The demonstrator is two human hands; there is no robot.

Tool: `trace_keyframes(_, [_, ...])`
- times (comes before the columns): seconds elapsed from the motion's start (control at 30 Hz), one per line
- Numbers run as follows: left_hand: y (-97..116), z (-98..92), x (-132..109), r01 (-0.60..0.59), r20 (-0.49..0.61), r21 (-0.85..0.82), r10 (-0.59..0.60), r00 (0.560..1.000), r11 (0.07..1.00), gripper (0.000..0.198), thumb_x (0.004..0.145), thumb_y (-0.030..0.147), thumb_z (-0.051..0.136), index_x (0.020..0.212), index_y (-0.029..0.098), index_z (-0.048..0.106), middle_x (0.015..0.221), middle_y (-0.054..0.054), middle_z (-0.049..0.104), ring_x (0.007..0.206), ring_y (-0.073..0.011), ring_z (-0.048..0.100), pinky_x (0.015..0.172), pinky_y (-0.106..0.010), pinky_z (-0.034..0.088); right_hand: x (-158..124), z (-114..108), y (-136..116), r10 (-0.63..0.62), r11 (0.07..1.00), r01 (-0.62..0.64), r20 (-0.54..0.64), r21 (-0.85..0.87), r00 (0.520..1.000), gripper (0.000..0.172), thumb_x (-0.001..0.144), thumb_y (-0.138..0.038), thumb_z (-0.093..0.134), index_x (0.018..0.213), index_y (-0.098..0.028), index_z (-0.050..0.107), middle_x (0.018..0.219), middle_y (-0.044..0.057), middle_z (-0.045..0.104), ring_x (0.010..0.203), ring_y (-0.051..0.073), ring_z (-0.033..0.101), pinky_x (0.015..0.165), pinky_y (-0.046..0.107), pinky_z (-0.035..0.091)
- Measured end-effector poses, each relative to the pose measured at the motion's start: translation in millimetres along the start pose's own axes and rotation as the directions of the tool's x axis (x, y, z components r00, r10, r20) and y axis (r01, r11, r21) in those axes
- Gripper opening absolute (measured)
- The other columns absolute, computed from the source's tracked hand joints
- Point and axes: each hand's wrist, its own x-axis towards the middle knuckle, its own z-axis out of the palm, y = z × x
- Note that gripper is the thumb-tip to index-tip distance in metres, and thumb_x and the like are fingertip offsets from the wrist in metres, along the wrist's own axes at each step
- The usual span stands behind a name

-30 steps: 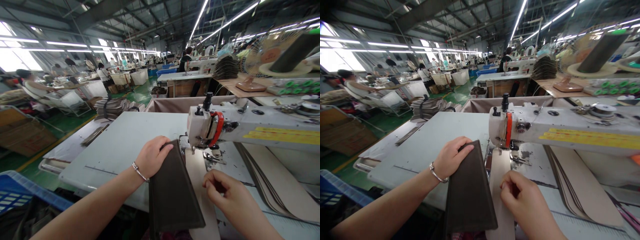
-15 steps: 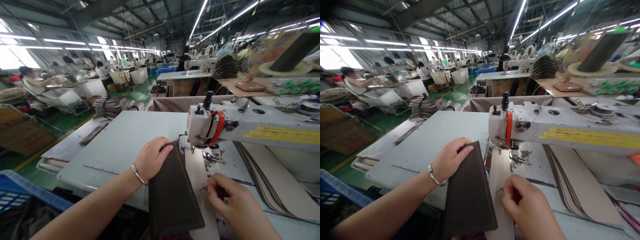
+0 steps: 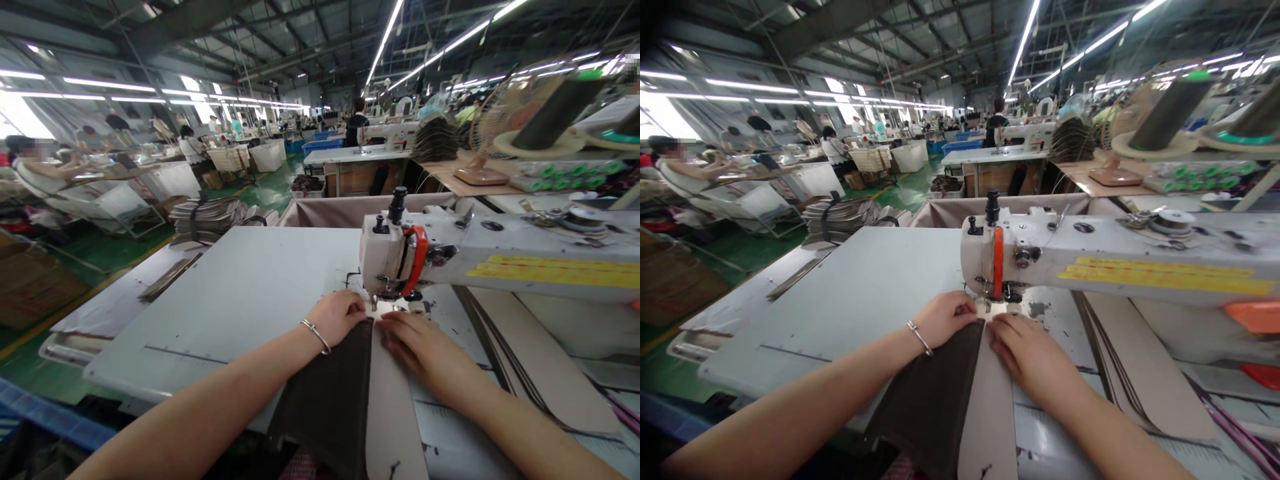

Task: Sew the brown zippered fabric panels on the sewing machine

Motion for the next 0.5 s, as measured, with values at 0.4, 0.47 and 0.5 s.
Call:
trace_keyframes(0.4, [-1,20.9,20,0.07,-0.055,0.031,-0.069,0.996,0.997,0.009,0.078,0.017,0.055,0.072,0.018,0.062,0.075,-0.003,0.065,0.069,-0.0173,0.059,0.061,-0.026,0.041,1,21,8,0.058,0.993,-0.058,-0.005,-0.103,0.998,0.042,0.096,-0.027,0.045,0.138,-0.018,0.044,0.133,0.012,0.051,0.113,0.027,0.051,0.095,0.047,0.044])
trace_keyframes(0.47, [0,21.5,21,0.085,-0.052,0.034,-0.083,0.995,0.996,0.01,0.077,0.017,0.055,0.07,0.018,0.062,0.072,-0.003,0.065,0.067,-0.0171,0.059,0.059,-0.026,0.04,2,22,8,0.062,0.99,-0.062,-0.003,-0.128,0.998,0.044,0.096,-0.027,0.045,0.139,-0.017,0.042,0.135,0.012,0.049,0.113,0.027,0.052,0.094,0.048,0.045])
trace_keyframes(0.5, [0,21.7,21,0.091,-0.05,0.034,-0.089,0.995,0.995,0.01,0.076,0.018,0.055,0.07,0.018,0.062,0.071,-0.003,0.066,0.066,-0.0171,0.059,0.059,-0.026,0.04,2,22,8,0.061,0.989,-0.061,-0.003,-0.137,0.998,0.044,0.096,-0.027,0.044,0.139,-0.017,0.042,0.135,0.012,0.049,0.113,0.028,0.052,0.094,0.048,0.045])
